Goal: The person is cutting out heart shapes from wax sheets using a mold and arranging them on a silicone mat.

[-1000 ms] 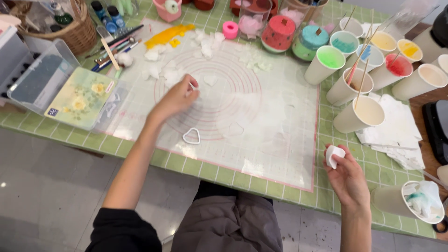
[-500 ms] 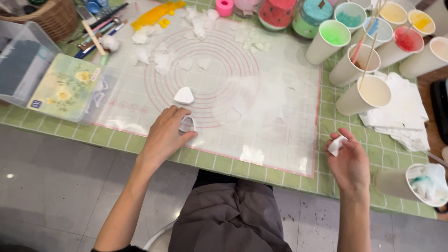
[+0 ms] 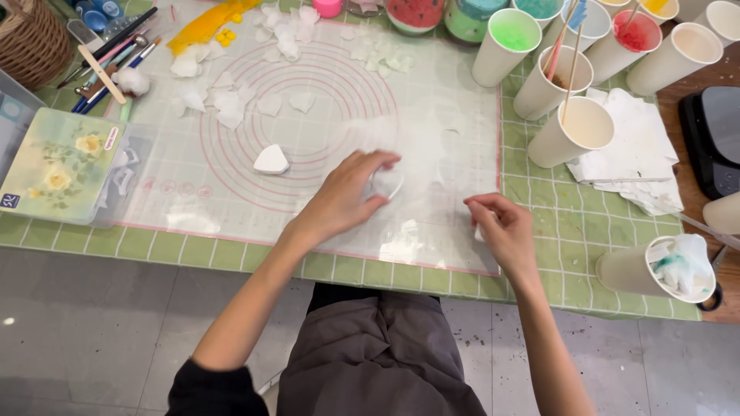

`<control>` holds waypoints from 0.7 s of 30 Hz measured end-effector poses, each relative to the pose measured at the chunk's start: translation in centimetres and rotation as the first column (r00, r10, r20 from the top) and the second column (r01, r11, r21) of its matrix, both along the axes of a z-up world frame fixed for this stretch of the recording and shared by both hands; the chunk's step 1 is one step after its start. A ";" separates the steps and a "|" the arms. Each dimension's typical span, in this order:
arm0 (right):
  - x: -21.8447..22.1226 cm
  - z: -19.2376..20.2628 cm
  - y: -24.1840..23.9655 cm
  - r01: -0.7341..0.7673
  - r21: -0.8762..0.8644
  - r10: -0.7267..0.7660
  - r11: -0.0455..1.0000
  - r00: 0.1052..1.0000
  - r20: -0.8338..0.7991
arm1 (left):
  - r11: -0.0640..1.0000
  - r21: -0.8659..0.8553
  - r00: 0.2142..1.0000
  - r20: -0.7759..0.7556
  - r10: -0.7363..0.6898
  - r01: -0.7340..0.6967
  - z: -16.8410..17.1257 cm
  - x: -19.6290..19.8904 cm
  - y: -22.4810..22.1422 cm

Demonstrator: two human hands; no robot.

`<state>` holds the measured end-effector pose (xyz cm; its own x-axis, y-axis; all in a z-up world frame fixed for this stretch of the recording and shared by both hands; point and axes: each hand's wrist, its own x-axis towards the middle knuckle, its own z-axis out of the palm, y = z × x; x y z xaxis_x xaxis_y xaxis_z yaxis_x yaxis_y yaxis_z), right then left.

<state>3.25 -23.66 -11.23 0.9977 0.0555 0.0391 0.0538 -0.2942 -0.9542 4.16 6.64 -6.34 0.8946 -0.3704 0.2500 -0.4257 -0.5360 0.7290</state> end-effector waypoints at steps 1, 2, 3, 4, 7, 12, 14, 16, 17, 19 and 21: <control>0.9 0.0 0.1 0.002 -0.001 -0.002 1.000 1.000 0.003 | 1.000 -0.001 1.000 0.003 -0.002 0.002 -0.5 1.8 -0.6; 1.7 0.0 0.1 0.001 -0.084 0.002 0.996 0.999 0.042 | 1.000 -0.027 0.999 0.035 -0.004 0.005 -1.0 3.5 -1.2; 2.6 0.0 0.2 0.002 -0.167 0.011 0.986 0.997 0.077 | 0.999 -0.053 0.998 0.065 -0.004 0.008 -1.5 5.3 -1.8; 3.7 0.0 0.2 0.004 -0.168 0.009 0.986 0.997 0.079 | 0.998 -0.054 0.998 0.067 -0.006 0.009 -2.2 6.9 -2.4; 7.3 1.1 0.6 0.016 -0.194 0.021 0.981 0.983 0.184 | 0.997 -0.069 0.991 0.122 0.046 -0.038 -3.8 11.7 -4.1; 12.0 1.7 1.4 0.015 -0.475 0.147 0.880 0.942 0.302 | 0.994 -0.047 0.991 0.077 0.107 -0.103 -5.5 15.3 -5.8; 12.8 2.1 2.3 0.003 -0.494 0.152 0.869 0.950 0.272 | 0.993 -0.028 0.991 0.077 0.113 -0.111 -5.3 15.7 -6.1; 13.5 2.2 3.0 -0.014 -0.513 0.159 0.859 0.958 0.240 | 0.992 -0.010 0.990 0.074 0.123 -0.122 -5.5 16.0 -6.4; 13.9 2.1 3.3 -0.004 -0.553 0.165 0.833 0.956 0.242 | 0.994 0.005 0.990 0.088 0.111 -0.112 -5.7 16.2 -6.5; 14.6 1.7 3.8 0.009 -0.592 0.170 0.806 0.954 0.246 | 0.995 0.021 0.990 0.105 0.099 -0.101 -6.0 16.4 -6.6; 15.4 1.3 4.1 -0.023 -0.640 0.193 0.768 0.961 0.196 | 0.993 0.051 0.989 0.106 0.100 -0.106 -6.2 16.4 -6.6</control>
<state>18.61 -19.58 -9.89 0.9471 0.2590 0.1893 0.3202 -0.7985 -0.5098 20.59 0.03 -12.52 0.8993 -0.2938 0.3240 -0.4373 -0.6201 0.6513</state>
